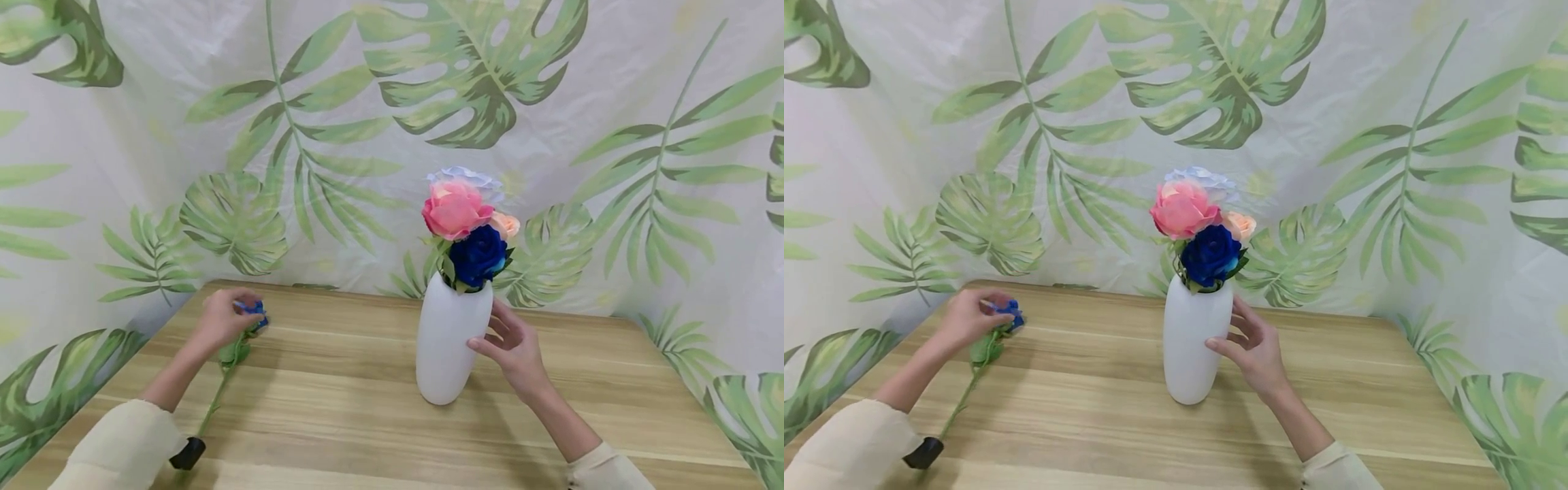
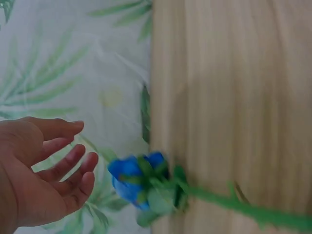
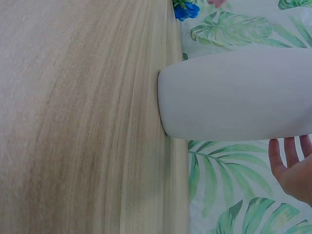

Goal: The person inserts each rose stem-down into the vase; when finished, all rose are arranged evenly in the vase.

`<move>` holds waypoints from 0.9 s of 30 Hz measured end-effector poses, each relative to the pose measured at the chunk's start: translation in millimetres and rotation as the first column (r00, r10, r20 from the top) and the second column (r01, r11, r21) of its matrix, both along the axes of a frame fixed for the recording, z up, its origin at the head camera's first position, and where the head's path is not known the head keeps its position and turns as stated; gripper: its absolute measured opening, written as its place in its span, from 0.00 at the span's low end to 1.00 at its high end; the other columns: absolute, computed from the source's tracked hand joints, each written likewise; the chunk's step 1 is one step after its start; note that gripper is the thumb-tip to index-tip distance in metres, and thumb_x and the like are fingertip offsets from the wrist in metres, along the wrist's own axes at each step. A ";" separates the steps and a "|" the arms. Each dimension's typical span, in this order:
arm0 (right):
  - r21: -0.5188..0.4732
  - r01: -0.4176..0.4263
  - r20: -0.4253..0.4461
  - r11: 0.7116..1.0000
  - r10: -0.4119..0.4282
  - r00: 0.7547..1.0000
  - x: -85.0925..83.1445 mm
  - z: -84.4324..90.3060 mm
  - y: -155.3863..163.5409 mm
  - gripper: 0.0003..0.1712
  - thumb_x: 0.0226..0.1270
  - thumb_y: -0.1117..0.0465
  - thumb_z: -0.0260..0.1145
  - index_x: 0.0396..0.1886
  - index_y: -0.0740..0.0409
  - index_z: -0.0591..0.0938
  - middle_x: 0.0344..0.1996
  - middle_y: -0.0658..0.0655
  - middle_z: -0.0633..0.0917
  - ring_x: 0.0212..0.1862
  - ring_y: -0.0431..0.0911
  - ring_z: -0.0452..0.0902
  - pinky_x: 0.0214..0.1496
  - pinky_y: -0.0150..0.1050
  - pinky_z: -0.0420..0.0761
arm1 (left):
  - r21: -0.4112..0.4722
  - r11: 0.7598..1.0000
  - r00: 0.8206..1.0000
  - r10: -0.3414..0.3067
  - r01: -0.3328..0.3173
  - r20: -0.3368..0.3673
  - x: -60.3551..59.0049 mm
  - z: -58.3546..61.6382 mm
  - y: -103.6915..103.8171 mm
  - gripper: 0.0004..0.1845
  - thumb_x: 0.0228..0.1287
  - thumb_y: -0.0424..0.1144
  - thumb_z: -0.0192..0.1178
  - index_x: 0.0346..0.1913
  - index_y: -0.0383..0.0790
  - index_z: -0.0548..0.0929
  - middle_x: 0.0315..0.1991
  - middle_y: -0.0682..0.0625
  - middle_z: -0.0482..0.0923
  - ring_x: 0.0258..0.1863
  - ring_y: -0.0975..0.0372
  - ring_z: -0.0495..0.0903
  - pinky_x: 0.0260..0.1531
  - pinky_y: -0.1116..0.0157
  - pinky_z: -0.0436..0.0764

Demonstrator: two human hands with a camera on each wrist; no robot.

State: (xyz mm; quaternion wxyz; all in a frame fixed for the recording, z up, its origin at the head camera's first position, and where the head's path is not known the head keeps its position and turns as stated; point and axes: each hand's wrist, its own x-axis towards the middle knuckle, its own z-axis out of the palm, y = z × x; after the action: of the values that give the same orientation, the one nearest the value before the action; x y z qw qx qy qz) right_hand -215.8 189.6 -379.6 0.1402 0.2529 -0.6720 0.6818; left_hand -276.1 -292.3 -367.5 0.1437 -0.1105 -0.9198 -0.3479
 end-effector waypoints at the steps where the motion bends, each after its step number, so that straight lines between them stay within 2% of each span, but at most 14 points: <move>1: -0.001 -0.002 -0.001 1.000 0.002 1.000 -0.2 0.1 0.1 0.42 0.61 0.81 0.70 0.76 0.64 0.70 0.65 0.46 0.81 0.59 0.43 0.81 0.56 0.37 0.86 | -0.030 1.000 1.000 0.009 -0.008 0.020 0.2 -3.4 -6.6 0.17 0.60 0.27 0.72 0.49 0.19 0.84 0.39 0.30 0.84 0.36 0.45 0.83 0.31 0.61 0.82; 6: 0.009 -0.002 -0.004 1.000 0.002 1.000 -0.5 0.7 0.1 0.42 0.61 0.80 0.70 0.76 0.64 0.71 0.65 0.46 0.81 0.59 0.43 0.81 0.56 0.37 0.86 | -0.153 0.988 0.988 0.041 -0.018 0.147 1.5 -16.7 -31.1 0.16 0.58 0.29 0.73 0.43 0.18 0.84 0.32 0.35 0.83 0.34 0.46 0.81 0.31 0.52 0.82; 9: 0.015 0.002 -0.003 1.000 -0.002 1.000 -0.1 0.9 0.1 0.42 0.61 0.80 0.70 0.76 0.64 0.71 0.65 0.46 0.81 0.59 0.42 0.81 0.56 0.36 0.86 | -0.179 0.984 0.973 0.054 -0.013 0.224 0.7 -21.1 -37.4 0.16 0.58 0.31 0.74 0.40 0.19 0.84 0.31 0.37 0.83 0.30 0.51 0.82 0.28 0.53 0.83; 16: 0.008 -0.004 0.000 1.000 0.004 1.000 0.2 0.8 0.3 0.42 0.61 0.79 0.70 0.76 0.63 0.71 0.65 0.45 0.81 0.59 0.42 0.81 0.56 0.36 0.86 | -0.102 0.995 0.943 0.054 -0.021 0.327 -0.1 -29.0 -40.1 0.13 0.57 0.26 0.72 0.39 0.20 0.81 0.22 0.43 0.82 0.17 0.59 0.81 0.19 0.60 0.85; 22: 0.007 0.000 -0.002 1.000 0.000 1.000 -0.5 1.0 0.3 0.42 0.61 0.79 0.70 0.76 0.64 0.71 0.65 0.46 0.81 0.60 0.43 0.81 0.57 0.37 0.86 | -0.036 0.999 0.922 0.036 -0.024 0.386 -1.8 -31.9 -38.9 0.13 0.58 0.24 0.71 0.42 0.17 0.80 0.21 0.42 0.82 0.18 0.58 0.82 0.20 0.59 0.87; 24: 0.010 0.002 -0.001 1.000 -0.002 1.000 -0.7 1.0 0.4 0.42 0.61 0.79 0.71 0.76 0.64 0.70 0.66 0.46 0.81 0.60 0.43 0.81 0.57 0.37 0.86 | -0.030 0.999 0.920 0.031 -0.021 0.390 -2.6 -33.7 -38.3 0.15 0.57 0.23 0.71 0.43 0.16 0.80 0.21 0.42 0.82 0.18 0.58 0.82 0.20 0.60 0.86; 27: 0.006 -0.001 -0.002 1.000 0.001 1.000 -1.1 1.0 0.5 0.42 0.61 0.79 0.71 0.76 0.64 0.70 0.66 0.46 0.81 0.60 0.43 0.81 0.57 0.37 0.86 | -0.046 0.999 0.929 0.025 -0.008 0.368 -4.2 -36.4 -37.8 0.16 0.55 0.23 0.72 0.42 0.16 0.80 0.22 0.42 0.82 0.19 0.59 0.81 0.19 0.61 0.84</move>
State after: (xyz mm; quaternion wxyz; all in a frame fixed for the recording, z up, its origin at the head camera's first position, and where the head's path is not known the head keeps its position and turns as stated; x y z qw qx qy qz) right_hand -216.9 190.0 -378.6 0.1396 0.2542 -0.6738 0.6796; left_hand -280.3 -330.1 -403.9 -0.0310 -0.0386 -0.9388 -0.3409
